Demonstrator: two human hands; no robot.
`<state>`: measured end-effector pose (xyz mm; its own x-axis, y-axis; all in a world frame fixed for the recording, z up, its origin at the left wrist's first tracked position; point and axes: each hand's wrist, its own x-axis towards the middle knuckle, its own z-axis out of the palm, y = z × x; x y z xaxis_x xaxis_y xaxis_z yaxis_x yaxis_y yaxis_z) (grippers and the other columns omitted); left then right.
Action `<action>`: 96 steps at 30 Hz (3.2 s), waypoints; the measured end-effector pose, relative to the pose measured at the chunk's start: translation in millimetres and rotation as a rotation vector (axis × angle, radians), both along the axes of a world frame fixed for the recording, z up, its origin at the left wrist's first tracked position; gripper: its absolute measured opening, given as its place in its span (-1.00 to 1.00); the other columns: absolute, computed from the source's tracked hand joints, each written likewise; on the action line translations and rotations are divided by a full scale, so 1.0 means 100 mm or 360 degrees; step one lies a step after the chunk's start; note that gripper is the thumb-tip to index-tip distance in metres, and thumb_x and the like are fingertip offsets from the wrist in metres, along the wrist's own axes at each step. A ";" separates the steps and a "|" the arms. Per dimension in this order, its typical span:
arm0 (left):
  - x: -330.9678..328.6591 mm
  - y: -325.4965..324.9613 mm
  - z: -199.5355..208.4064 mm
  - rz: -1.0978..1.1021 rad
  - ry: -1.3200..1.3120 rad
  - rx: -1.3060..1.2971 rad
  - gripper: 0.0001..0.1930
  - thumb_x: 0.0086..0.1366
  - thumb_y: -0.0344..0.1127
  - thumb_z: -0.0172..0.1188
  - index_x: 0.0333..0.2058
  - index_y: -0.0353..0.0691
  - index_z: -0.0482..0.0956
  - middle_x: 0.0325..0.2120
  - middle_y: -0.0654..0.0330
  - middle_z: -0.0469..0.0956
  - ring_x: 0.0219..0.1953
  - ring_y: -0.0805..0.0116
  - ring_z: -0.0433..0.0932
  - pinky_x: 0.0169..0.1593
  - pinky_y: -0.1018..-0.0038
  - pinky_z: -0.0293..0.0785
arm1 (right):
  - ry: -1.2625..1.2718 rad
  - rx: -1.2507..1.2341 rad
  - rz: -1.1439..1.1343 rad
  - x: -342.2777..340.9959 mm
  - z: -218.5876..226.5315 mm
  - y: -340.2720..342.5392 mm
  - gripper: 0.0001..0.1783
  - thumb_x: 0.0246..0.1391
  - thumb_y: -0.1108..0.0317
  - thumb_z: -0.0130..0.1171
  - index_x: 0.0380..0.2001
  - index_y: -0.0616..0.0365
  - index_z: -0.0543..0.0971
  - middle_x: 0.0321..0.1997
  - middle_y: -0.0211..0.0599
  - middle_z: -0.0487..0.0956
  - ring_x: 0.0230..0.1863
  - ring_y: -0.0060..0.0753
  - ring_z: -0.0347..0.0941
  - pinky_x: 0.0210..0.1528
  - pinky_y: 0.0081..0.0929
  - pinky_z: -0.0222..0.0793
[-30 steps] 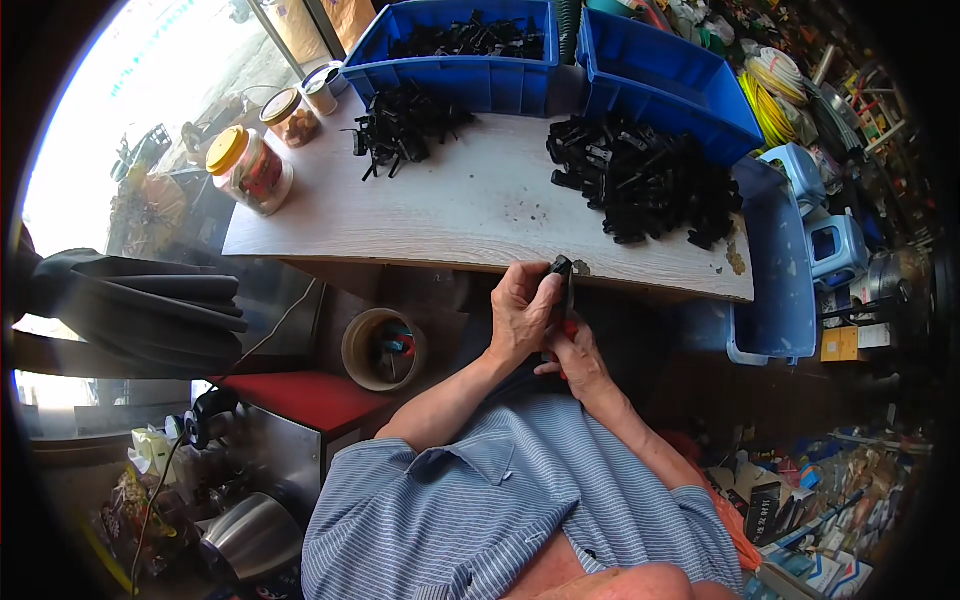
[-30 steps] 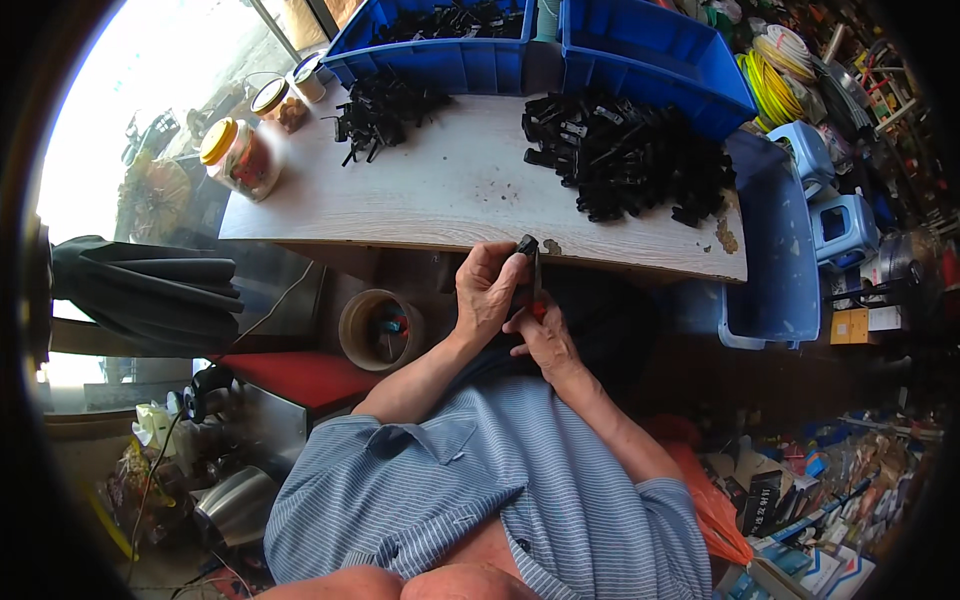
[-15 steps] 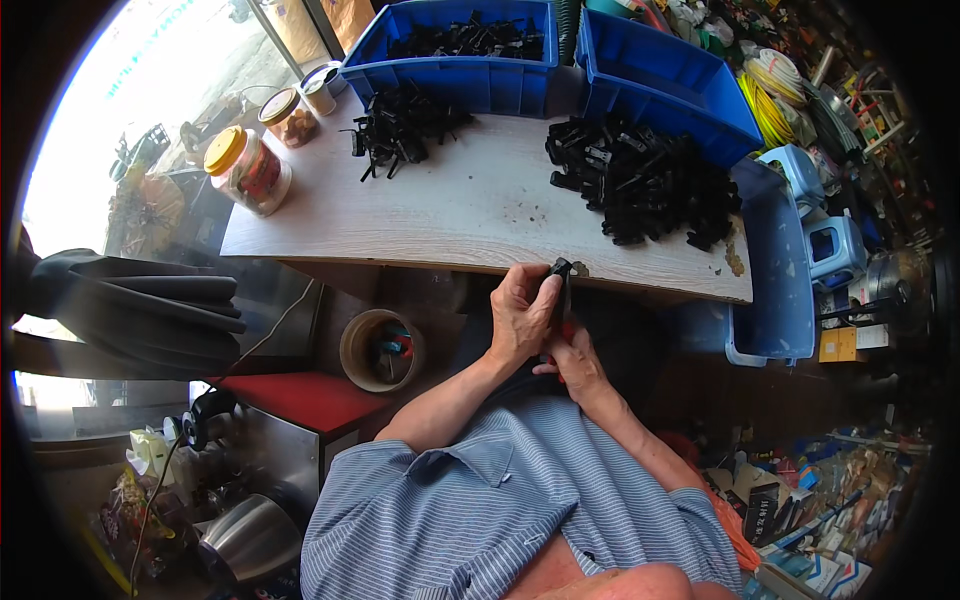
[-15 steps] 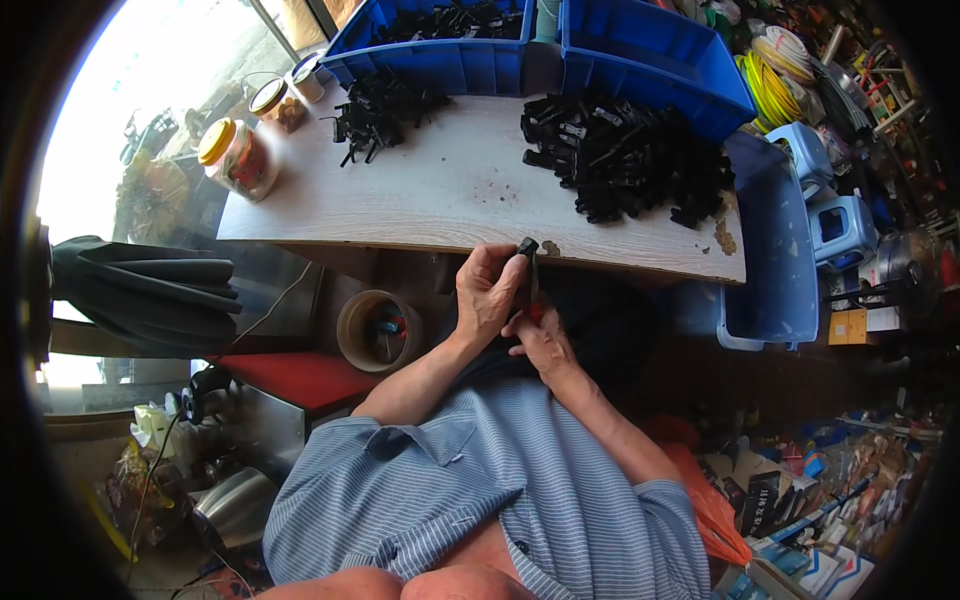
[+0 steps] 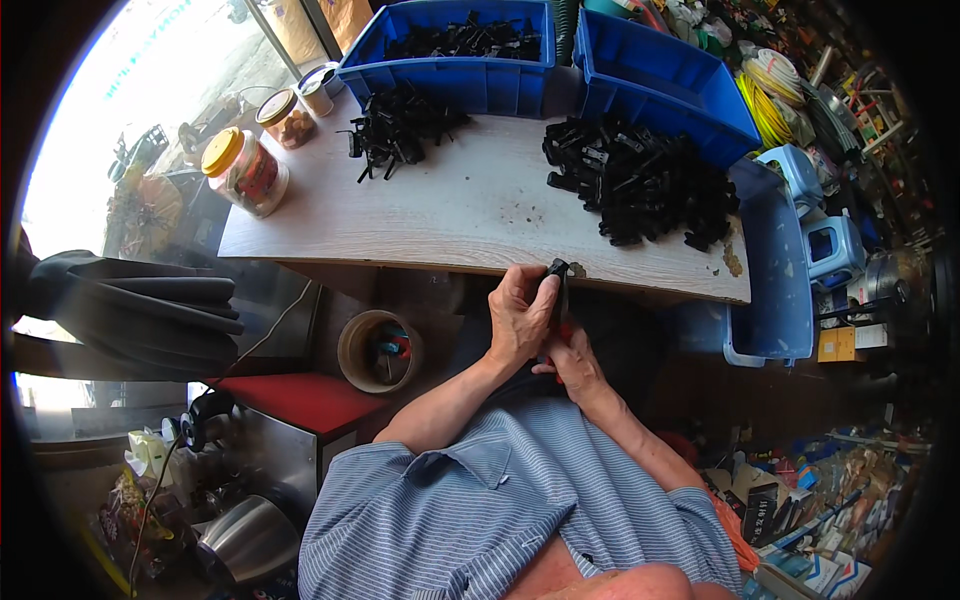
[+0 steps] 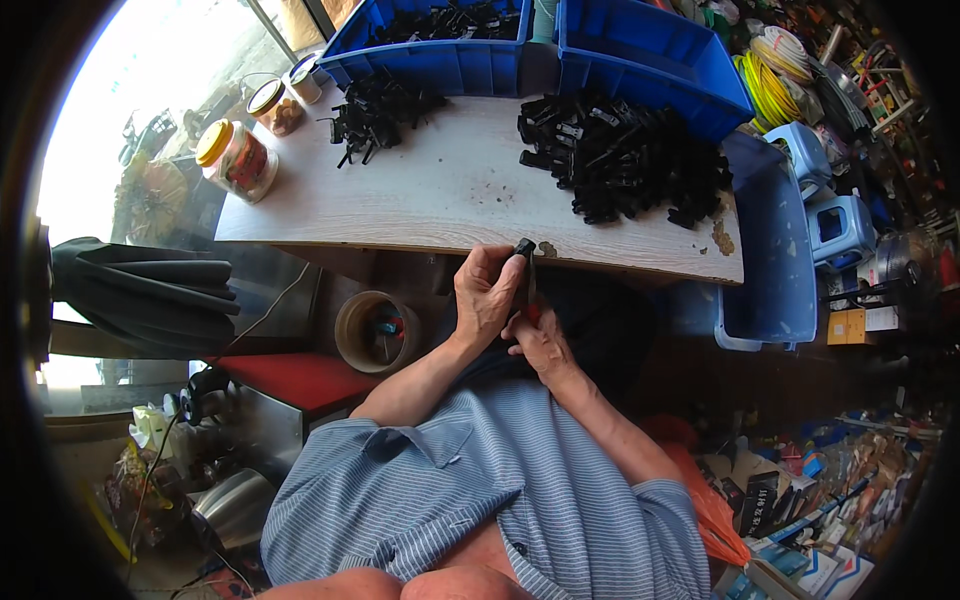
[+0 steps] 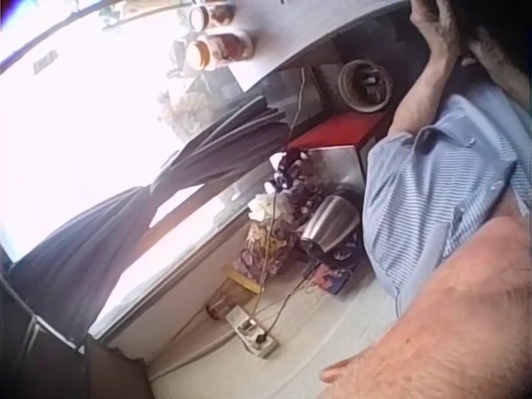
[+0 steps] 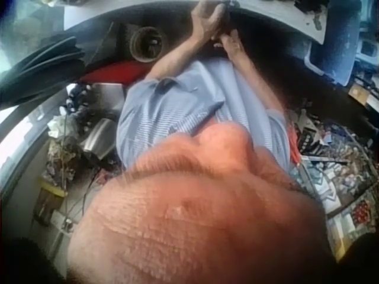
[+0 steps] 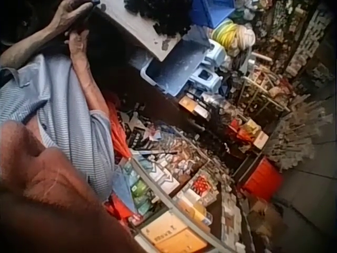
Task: Assembling small black plastic components using a hand tool.
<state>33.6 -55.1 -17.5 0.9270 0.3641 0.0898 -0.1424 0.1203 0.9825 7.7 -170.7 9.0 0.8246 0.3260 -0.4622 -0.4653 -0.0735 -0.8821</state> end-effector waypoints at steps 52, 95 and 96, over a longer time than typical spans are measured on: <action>1.56 0.81 0.66 0.0738 -0.0497 0.1946 -0.54 0.05 -0.38 0.28 -0.01 -0.18 0.51 0.00 0.07 0.51 0.12 -0.01 0.39 0.14 0.16 0.37 | 0.0206 0.0369 -0.0546 0.01 -0.26 -0.38 -0.84 0.05 0.31 -0.05 -0.29 0.09 0.38 -0.63 -0.39 0.35 -0.56 -0.45 0.42 -0.47 -0.18 0.62; 0.93 1.51 0.39 0.0523 -0.0404 0.2170 -0.63 0.08 -0.45 0.22 -0.07 -0.16 0.54 -0.02 0.11 0.52 0.02 -0.01 0.46 -0.03 0.20 0.52 | 0.0114 0.0310 -0.0528 0.04 -0.28 -0.35 -0.82 0.13 0.25 -0.03 -0.26 0.07 0.41 -0.53 -0.41 0.39 -0.50 -0.51 0.43 -0.39 -0.31 0.62; 0.93 1.54 0.37 0.0542 -0.0314 0.2181 -0.64 0.08 -0.43 0.23 -0.08 -0.15 0.55 -0.01 0.12 0.52 0.02 0.01 0.47 -0.04 0.21 0.52 | 0.0101 0.0294 -0.0523 0.03 -0.26 -0.34 -0.82 0.13 0.25 -0.03 -0.25 0.08 0.42 -0.53 -0.41 0.39 -0.49 -0.52 0.43 -0.39 -0.30 0.62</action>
